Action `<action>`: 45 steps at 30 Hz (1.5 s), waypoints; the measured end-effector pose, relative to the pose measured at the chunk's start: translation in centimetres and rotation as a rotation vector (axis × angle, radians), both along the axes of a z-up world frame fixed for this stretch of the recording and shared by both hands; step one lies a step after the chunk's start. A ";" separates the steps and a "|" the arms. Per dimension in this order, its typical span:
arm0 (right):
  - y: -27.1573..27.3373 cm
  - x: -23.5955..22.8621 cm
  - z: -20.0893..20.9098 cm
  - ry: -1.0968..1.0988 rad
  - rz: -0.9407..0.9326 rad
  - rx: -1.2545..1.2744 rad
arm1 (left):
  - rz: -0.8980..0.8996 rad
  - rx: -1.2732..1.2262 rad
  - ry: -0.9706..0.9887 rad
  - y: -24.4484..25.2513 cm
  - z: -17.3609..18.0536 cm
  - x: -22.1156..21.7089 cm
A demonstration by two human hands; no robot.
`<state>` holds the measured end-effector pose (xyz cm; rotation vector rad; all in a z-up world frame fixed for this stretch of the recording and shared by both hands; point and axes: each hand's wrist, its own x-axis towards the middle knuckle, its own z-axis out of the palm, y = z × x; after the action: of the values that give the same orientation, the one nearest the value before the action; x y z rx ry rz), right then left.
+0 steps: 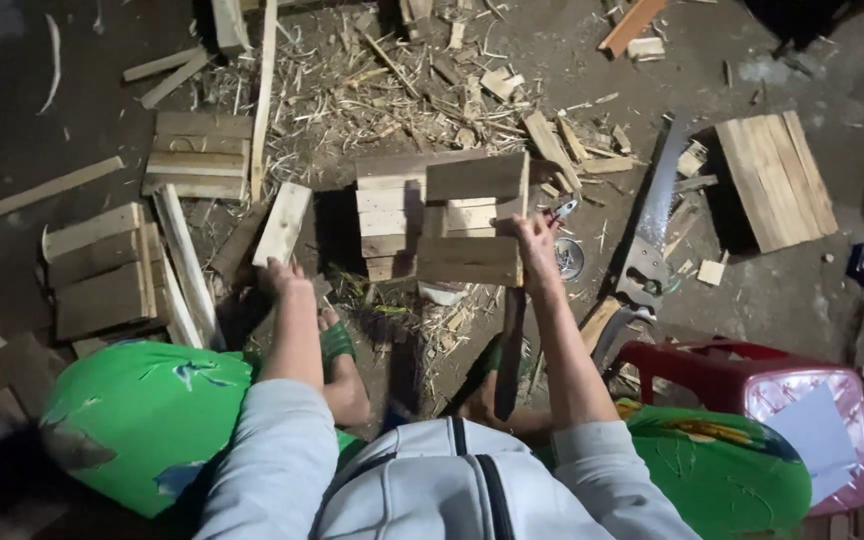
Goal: The person assembles a small wooden box by hand, using a hammer to drive nails into the wooden planks. They adjust the planks and hammer them together to form the box structure.
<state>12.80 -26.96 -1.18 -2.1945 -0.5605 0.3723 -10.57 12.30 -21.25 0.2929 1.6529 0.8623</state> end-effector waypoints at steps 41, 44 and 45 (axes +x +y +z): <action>9.2 -8.1 3.1 0.352 -0.015 0.232 | -0.955 0.431 0.206 -6.2 5.2 4.1; 10.8 -8.8 2.6 0.362 0.154 0.333 | -0.971 0.469 0.234 -6.9 10.7 3.8; 11.5 -8.7 3.9 0.357 0.162 0.335 | -0.963 0.474 0.232 -6.6 8.9 4.0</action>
<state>4.08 -15.48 2.72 -1.7166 -0.5569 0.6883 -6.61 5.71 -12.33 1.4234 1.2442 0.4536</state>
